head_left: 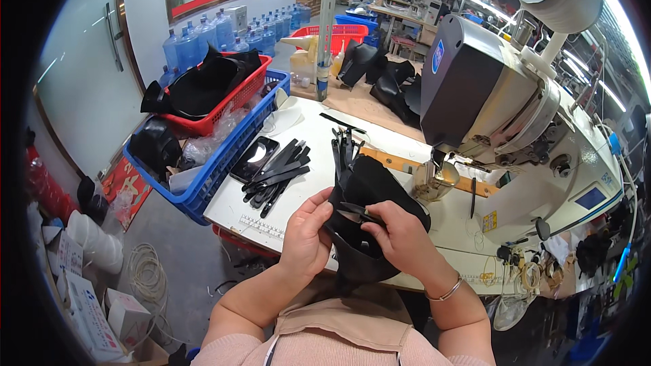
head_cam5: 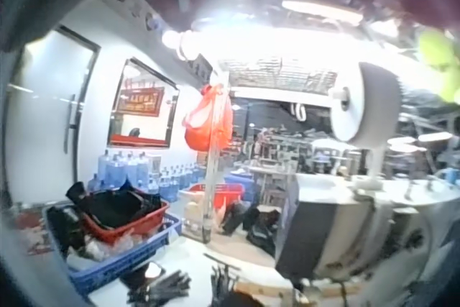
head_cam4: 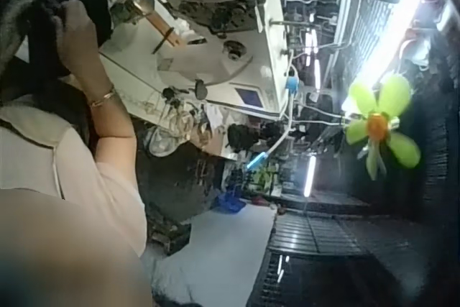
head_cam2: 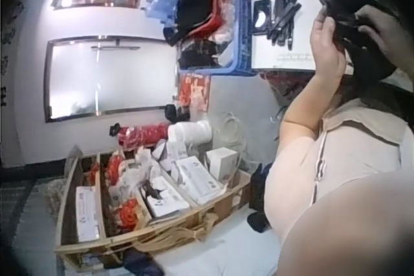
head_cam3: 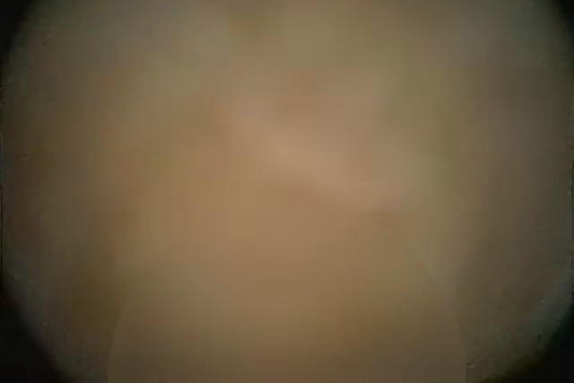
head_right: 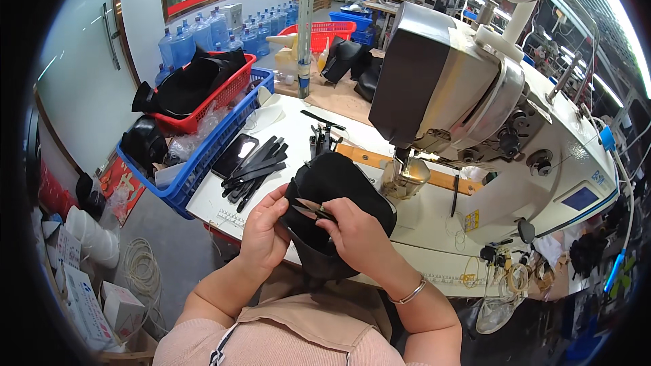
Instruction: Stitching and finishing black leather boot uppers using an industrial sewing machine.
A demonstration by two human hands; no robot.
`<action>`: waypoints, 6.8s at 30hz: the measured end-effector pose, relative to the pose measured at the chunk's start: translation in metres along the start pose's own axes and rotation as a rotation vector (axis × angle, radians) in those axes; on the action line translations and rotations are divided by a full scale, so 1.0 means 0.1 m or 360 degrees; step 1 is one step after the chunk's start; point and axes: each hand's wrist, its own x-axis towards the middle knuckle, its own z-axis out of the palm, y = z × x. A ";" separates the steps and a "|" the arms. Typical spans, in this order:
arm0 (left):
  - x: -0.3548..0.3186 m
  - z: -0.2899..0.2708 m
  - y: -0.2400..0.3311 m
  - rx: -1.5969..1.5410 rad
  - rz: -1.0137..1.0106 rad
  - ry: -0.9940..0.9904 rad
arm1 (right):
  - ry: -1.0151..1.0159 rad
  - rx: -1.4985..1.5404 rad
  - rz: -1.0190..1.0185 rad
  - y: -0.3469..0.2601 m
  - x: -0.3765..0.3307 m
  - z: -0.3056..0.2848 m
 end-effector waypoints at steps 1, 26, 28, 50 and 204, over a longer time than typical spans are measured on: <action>0.00 0.01 0.00 0.0018 -0.0001 -0.0003 | -0.0084 -0.0026 -0.0022 0.01 0.01 -0.01; 0.10 -0.17 0.04 -0.0060 -0.0117 0.0056 | -0.0489 0.0005 -0.0003 0.32 0.19 -0.29; 0.11 -0.18 0.04 -0.0072 -0.0127 0.0057 | -0.0531 -0.0003 -0.0098 0.34 0.23 -0.29; 0.09 -0.11 0.30 0.0199 0.0268 0.0060 | 0.0502 -0.0037 -0.0319 0.28 -0.05 -0.32; 1.00 0.05 0.41 0.1620 0.0082 -0.0446 | 0.0279 0.1799 0.0953 0.47 -0.29 0.02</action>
